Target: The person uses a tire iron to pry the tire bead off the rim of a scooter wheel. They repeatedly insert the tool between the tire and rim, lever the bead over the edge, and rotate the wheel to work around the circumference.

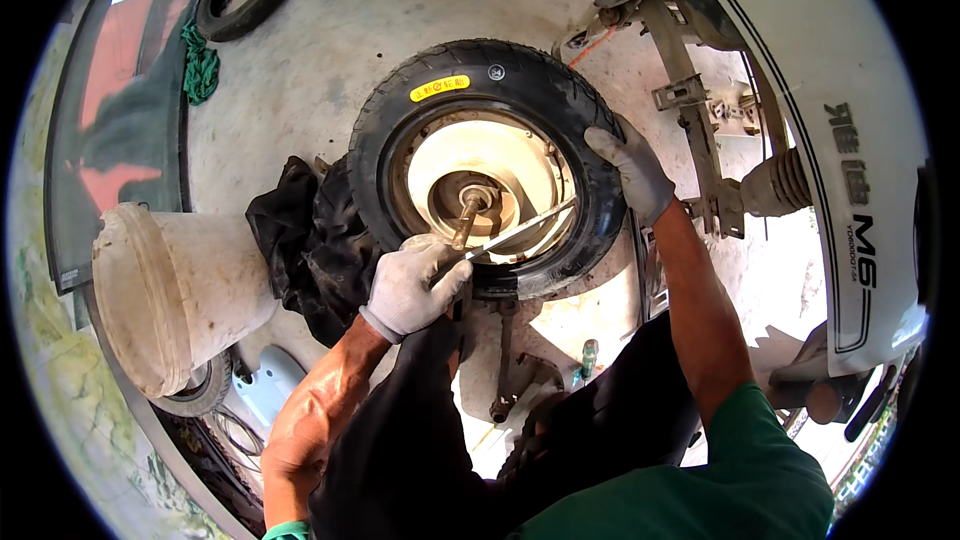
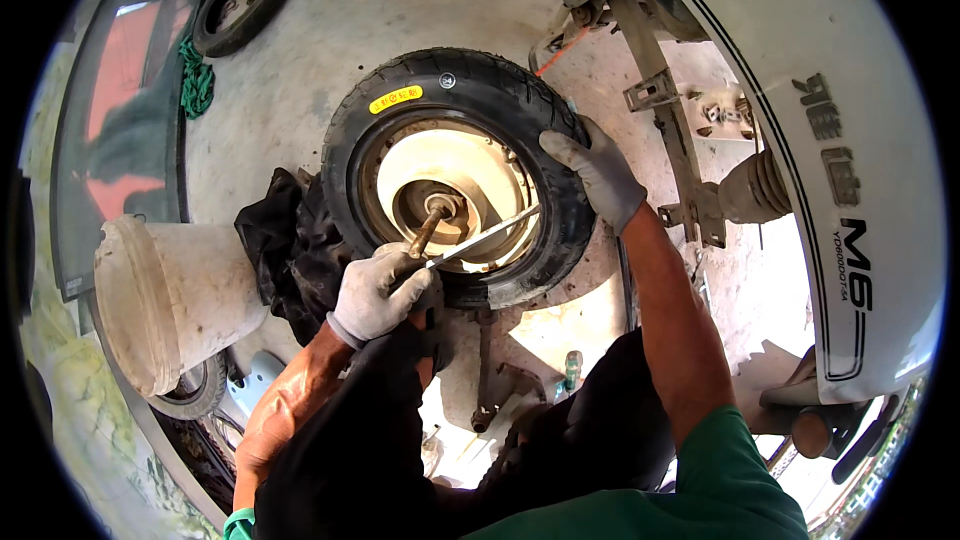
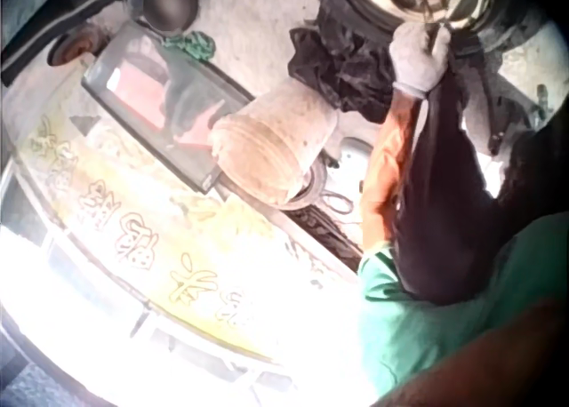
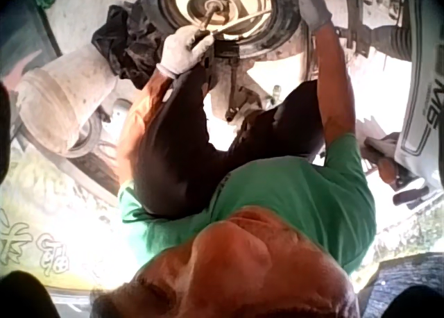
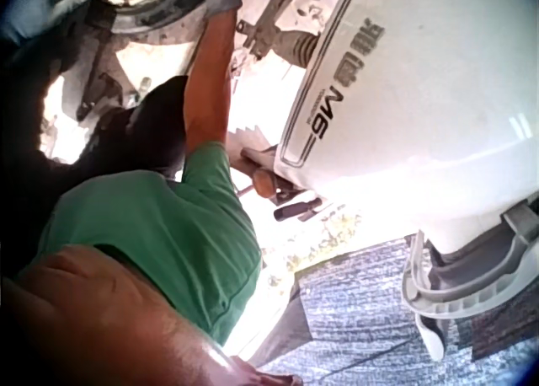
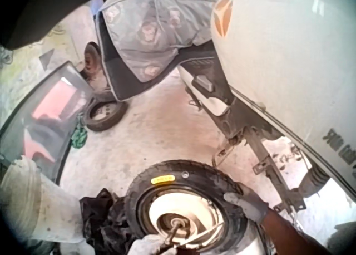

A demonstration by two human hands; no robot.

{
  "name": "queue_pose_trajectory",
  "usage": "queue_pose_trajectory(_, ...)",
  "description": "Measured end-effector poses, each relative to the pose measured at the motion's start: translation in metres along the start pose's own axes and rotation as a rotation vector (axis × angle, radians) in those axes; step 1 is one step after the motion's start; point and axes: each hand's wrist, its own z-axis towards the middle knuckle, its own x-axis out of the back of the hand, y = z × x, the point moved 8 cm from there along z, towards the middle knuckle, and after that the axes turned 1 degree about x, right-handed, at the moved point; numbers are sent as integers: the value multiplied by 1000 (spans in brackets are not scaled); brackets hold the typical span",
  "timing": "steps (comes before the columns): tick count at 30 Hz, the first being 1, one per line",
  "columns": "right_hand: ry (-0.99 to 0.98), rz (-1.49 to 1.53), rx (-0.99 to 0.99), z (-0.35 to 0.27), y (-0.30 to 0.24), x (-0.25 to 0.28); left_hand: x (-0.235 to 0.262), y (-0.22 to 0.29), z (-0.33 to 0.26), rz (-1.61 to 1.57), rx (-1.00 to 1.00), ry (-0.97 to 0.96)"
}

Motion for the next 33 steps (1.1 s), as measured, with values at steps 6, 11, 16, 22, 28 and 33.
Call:
queue_pose_trajectory(6,-103,118,-19,5,9,3,-9,4,-9,-24,87,-120)
queue_pose_trajectory(11,-92,73,-38,1,0,-4,29,58,-2,-576,171,-388)
queue_pose_trajectory(16,-80,-6,-28,2,5,5,52,126,26,-165,-192,-297)
queue_pose_trajectory(22,-84,15,-60,6,14,7,31,213,73,-190,-412,-338)
queue_pose_trajectory(28,-165,138,-64,24,42,14,10,221,132,-174,-430,-232)
queue_pose_trajectory(33,1,-74,127,12,19,22,-20,200,211,-82,-233,-306)
